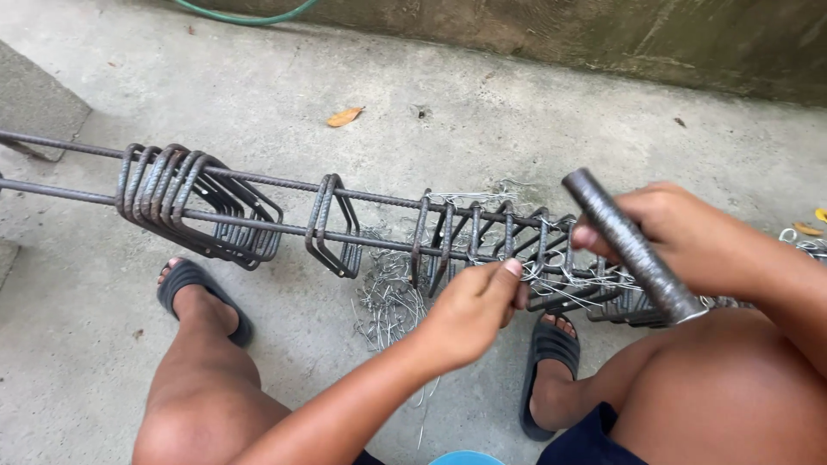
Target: Tying steel wire around rebar intersections using a manual twisting tool to assemble a structural frame.
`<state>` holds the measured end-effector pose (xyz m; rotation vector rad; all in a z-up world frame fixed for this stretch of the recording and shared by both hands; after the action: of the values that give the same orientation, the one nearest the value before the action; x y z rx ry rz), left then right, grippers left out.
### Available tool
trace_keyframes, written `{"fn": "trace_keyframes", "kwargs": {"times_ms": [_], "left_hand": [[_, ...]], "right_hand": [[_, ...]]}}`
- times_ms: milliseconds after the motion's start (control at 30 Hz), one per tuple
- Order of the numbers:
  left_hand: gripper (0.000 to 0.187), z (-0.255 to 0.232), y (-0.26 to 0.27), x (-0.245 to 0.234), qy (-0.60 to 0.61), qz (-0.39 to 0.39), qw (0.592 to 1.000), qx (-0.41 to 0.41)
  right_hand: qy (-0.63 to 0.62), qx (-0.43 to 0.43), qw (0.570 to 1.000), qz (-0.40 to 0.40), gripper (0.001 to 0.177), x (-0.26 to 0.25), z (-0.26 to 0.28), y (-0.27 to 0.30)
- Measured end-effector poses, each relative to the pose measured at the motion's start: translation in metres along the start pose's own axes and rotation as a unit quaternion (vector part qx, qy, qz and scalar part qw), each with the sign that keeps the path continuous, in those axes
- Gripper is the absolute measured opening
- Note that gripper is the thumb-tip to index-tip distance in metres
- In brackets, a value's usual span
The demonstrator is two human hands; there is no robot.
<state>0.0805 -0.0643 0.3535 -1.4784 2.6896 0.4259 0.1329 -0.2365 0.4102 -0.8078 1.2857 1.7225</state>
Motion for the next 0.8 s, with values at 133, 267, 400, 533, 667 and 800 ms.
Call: {"fn": "trace_keyframes", "kwargs": {"times_ms": [133,267,400,533,667,800], "left_hand": [[0.045,0.014,0.002,0.015,0.323,0.092,0.940,-0.060],[0.042,0.003,0.013,0.037,0.478,0.225,0.846,-0.073],[0.046,-0.003,0.024,0.046,0.474,0.276,0.831,-0.093],[0.041,-0.005,0.029,0.045,0.472,0.284,0.829,-0.097],[0.041,-0.005,0.027,0.039,0.415,0.225,0.879,-0.068],[0.042,-0.008,0.032,0.041,0.437,0.230,0.867,-0.066]], "right_hand": [[-0.060,-0.246,0.961,-0.113,0.023,-0.023,0.037,0.025],[0.030,-0.416,0.901,-0.119,0.023,-0.009,0.073,0.049],[0.076,-0.488,0.855,-0.161,0.017,-0.006,0.082,0.063],[0.038,-0.516,0.840,-0.161,0.015,0.000,0.079,0.063],[-0.023,-0.506,0.849,-0.152,0.013,-0.002,0.079,0.056],[-0.027,-0.539,0.826,-0.162,0.016,-0.007,0.089,0.064]]}}
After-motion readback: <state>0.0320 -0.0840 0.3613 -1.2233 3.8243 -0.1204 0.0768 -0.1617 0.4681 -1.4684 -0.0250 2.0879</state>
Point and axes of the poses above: each hand's wrist, its own y-axis away from the middle knuckle, its own x-axis out of the palm, z = x × y, the point moved 9 cm from there along -y, towards the middle knuckle, and after that the axes turned 4 degrees about y, right-handed, at the moved point
